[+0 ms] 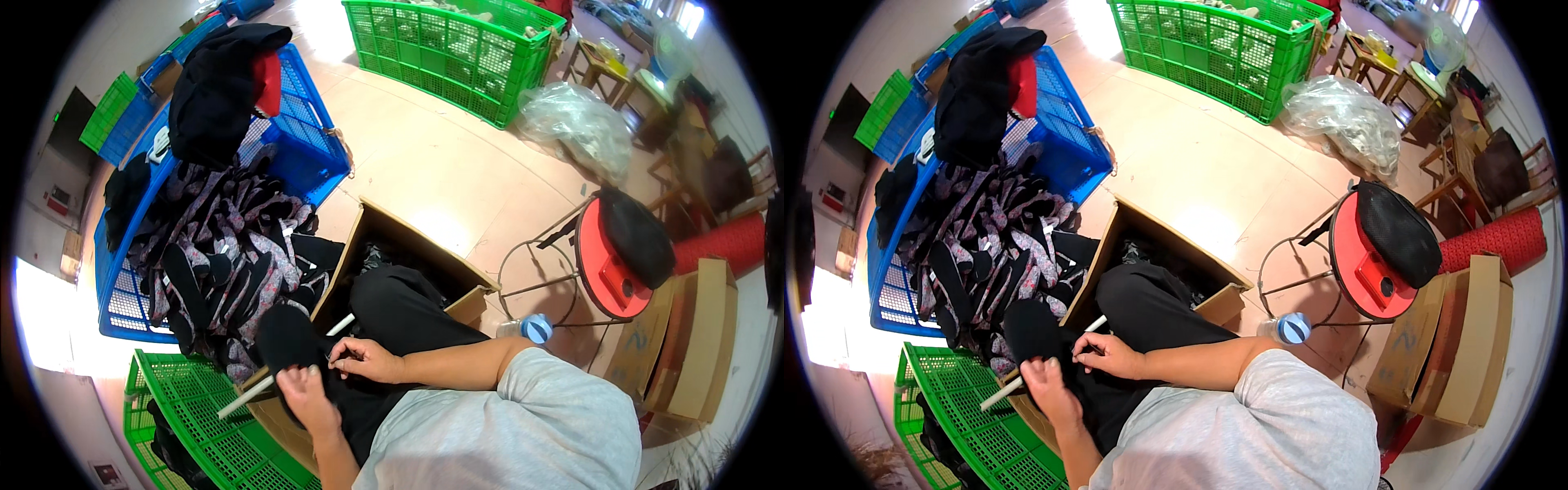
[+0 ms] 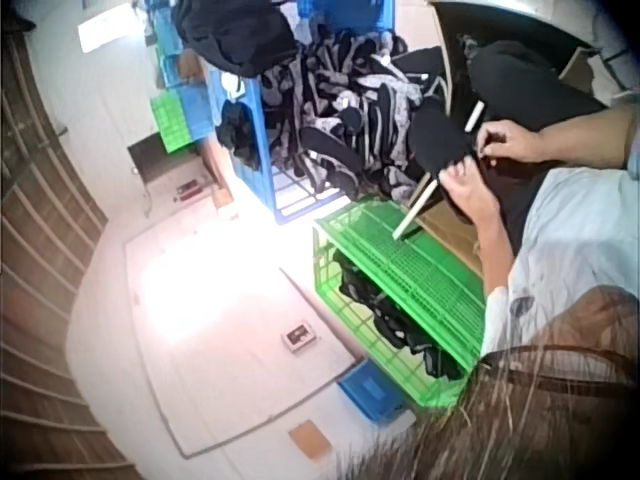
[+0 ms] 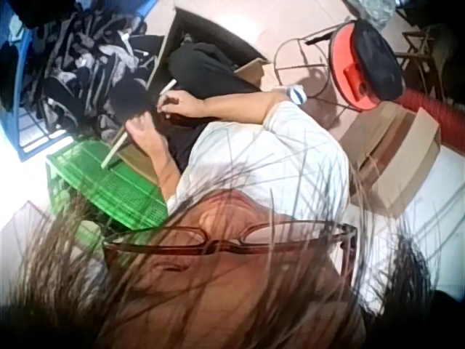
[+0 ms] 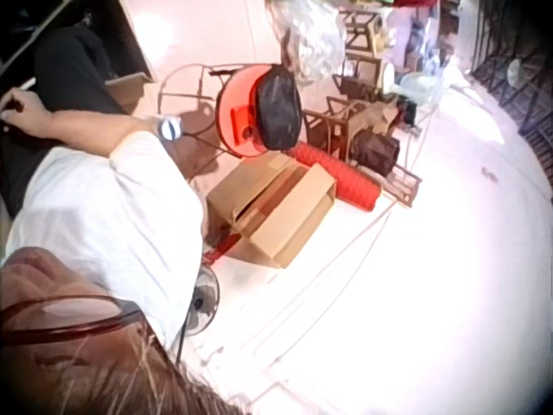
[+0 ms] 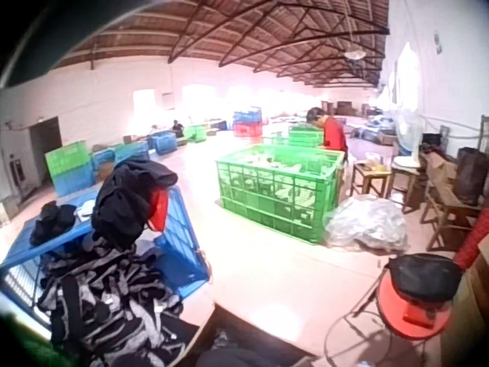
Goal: The person sits on the floor in a workshop and sews patterned straps onto black slipper soles using a needle and thread. They pick up a sole and a strap from a blue crate, align them, and stitch the strap to the sole by hand, repeating the process for multiple slippers.
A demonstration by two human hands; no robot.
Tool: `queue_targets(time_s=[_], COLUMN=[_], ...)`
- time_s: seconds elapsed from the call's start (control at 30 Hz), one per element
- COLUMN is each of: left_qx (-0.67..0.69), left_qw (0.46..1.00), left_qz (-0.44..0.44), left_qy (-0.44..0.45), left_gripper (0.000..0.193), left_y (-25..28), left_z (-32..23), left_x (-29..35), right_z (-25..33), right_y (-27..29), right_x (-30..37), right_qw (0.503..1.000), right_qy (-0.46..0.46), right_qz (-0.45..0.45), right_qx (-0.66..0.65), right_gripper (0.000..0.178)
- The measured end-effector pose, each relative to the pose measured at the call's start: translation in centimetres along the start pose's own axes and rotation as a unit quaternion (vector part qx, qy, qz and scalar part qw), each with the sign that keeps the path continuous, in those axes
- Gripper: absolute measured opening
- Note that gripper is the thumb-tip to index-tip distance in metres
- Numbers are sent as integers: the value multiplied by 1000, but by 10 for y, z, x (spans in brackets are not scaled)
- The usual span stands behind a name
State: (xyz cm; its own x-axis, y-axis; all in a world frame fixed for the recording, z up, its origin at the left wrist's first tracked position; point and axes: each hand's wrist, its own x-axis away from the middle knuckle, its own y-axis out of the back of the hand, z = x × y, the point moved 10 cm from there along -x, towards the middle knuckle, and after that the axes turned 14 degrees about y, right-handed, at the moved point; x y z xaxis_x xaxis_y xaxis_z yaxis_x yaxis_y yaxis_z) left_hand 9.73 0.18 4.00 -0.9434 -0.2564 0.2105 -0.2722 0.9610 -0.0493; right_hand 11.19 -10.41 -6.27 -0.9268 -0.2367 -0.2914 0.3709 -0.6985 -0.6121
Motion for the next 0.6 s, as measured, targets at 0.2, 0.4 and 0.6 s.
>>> queue_targets(time_s=[0.2, 0.4, 0.6], left_qx=[-189, -309, -494], left_qw=[981, 949, 837], left_qz=[-12, 43, 148], left_qy=[29, 34, -185], left_gripper=[21, 19, 5], left_y=[59, 68, 36], left_z=[7, 25, 34], left_x=[10, 26, 52], right_z=[13, -1, -19], right_y=[25, 28, 13], right_x=[-5, -7, -4], right_qw=[994, 995, 999], right_qy=[-19, -16, -33], right_qz=[-106, -98, -3], right_qx=[21, 5, 26], right_gripper=[18, 20, 14])
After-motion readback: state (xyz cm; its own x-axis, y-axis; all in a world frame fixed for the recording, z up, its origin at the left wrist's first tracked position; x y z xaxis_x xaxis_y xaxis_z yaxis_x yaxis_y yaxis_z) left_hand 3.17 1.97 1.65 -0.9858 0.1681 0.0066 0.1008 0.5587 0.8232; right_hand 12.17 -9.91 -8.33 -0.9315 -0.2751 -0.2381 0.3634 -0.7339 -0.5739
